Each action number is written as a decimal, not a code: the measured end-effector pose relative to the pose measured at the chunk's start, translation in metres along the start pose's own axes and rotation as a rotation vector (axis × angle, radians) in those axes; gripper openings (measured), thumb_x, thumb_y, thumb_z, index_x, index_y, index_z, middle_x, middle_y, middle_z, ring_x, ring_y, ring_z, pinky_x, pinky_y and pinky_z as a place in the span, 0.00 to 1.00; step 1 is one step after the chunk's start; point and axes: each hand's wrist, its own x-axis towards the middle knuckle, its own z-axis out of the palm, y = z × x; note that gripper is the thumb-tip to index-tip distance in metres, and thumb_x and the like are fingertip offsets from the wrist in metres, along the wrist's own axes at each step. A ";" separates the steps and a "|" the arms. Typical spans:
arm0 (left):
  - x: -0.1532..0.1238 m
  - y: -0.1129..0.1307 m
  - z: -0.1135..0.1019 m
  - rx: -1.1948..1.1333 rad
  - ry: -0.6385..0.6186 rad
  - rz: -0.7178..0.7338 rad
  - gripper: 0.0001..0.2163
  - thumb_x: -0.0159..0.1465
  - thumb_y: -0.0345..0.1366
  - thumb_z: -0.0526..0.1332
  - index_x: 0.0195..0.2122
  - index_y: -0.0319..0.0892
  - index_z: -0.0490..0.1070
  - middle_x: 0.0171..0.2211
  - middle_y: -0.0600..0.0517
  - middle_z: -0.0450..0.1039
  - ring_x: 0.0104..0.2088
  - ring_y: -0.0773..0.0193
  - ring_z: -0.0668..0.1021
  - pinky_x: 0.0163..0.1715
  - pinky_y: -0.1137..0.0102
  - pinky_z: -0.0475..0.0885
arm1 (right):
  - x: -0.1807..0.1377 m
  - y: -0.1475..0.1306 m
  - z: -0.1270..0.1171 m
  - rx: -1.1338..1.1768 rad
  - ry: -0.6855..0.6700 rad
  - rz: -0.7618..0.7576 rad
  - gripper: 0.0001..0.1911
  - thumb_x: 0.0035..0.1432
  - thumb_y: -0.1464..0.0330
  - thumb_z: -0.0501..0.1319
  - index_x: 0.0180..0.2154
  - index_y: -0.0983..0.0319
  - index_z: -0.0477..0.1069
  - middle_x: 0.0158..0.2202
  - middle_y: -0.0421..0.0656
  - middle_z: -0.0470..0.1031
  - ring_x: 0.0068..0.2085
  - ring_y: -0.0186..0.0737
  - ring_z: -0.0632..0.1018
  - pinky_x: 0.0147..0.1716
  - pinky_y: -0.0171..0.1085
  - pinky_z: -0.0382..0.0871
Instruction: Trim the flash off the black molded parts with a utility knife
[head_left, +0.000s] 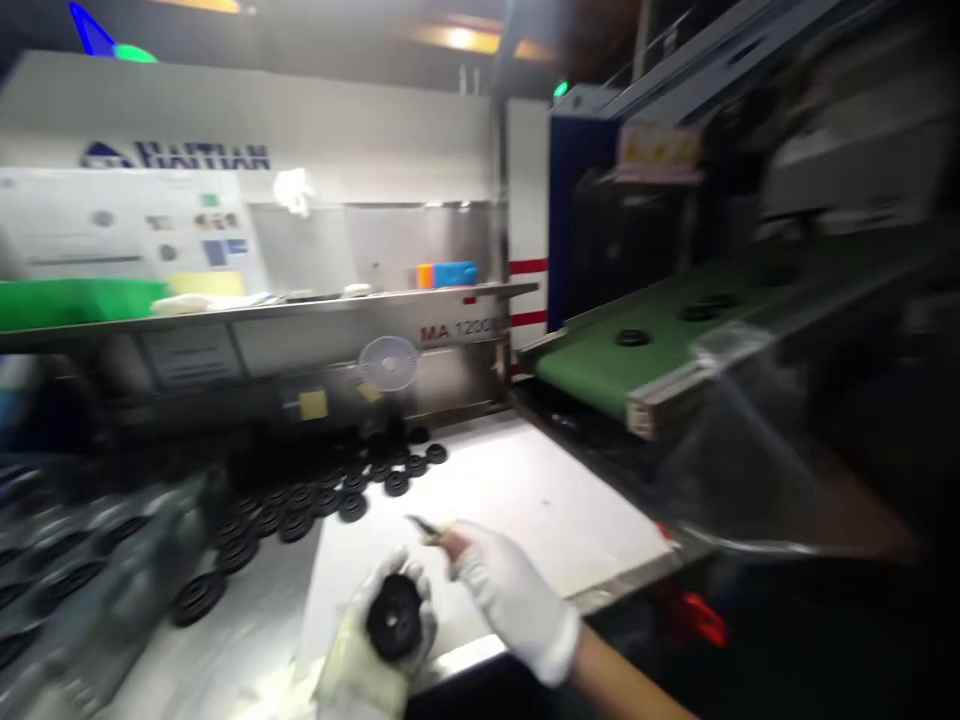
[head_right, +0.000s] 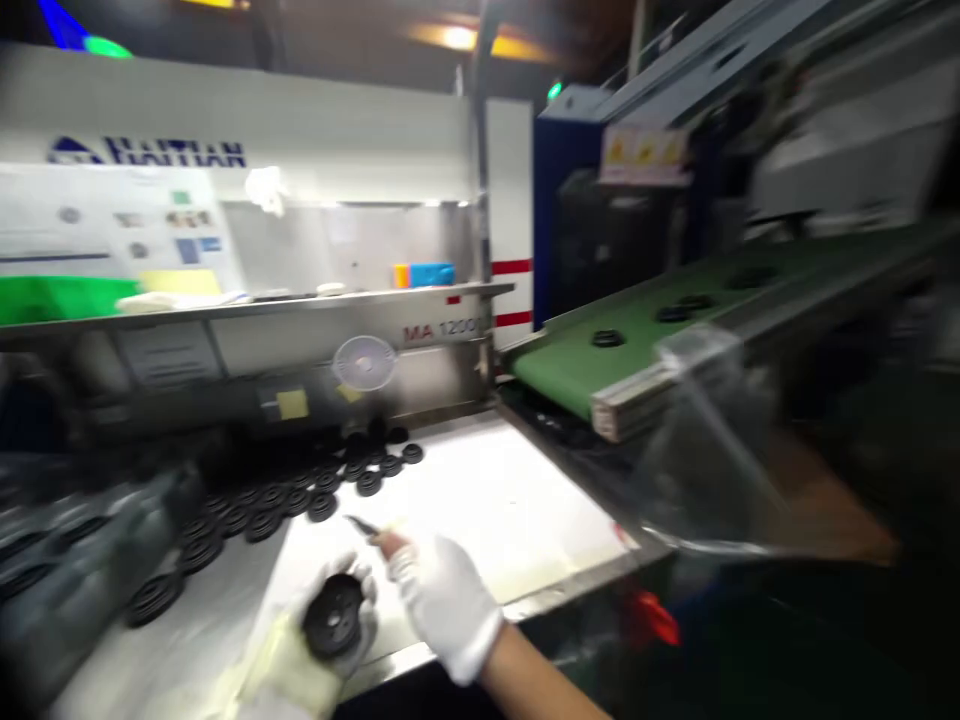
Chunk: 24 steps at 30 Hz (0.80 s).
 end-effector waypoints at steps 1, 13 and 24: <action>0.010 0.005 0.000 -0.052 0.056 0.012 0.05 0.59 0.31 0.56 0.35 0.37 0.68 0.32 0.49 0.70 0.33 0.61 0.75 0.31 0.64 0.72 | 0.004 0.009 -0.001 0.033 -0.005 0.018 0.16 0.62 0.62 0.46 0.28 0.61 0.65 0.24 0.37 0.67 0.26 0.34 0.69 0.27 0.34 0.63; 0.057 0.016 -0.003 -0.128 0.074 0.265 0.04 0.56 0.32 0.59 0.27 0.39 0.71 0.23 0.52 0.69 0.27 0.66 0.73 0.35 0.66 0.73 | 0.028 0.058 0.043 -0.424 -0.052 0.083 0.13 0.63 0.62 0.47 0.29 0.57 0.64 0.27 0.38 0.69 0.28 0.38 0.71 0.27 0.36 0.61; 0.059 0.013 -0.010 -0.212 -0.001 0.264 0.02 0.57 0.28 0.58 0.29 0.39 0.70 0.26 0.53 0.69 0.30 0.66 0.74 0.41 0.63 0.72 | 0.024 0.070 0.060 -0.424 -0.092 0.149 0.14 0.64 0.61 0.47 0.27 0.56 0.62 0.24 0.34 0.67 0.26 0.35 0.68 0.26 0.34 0.58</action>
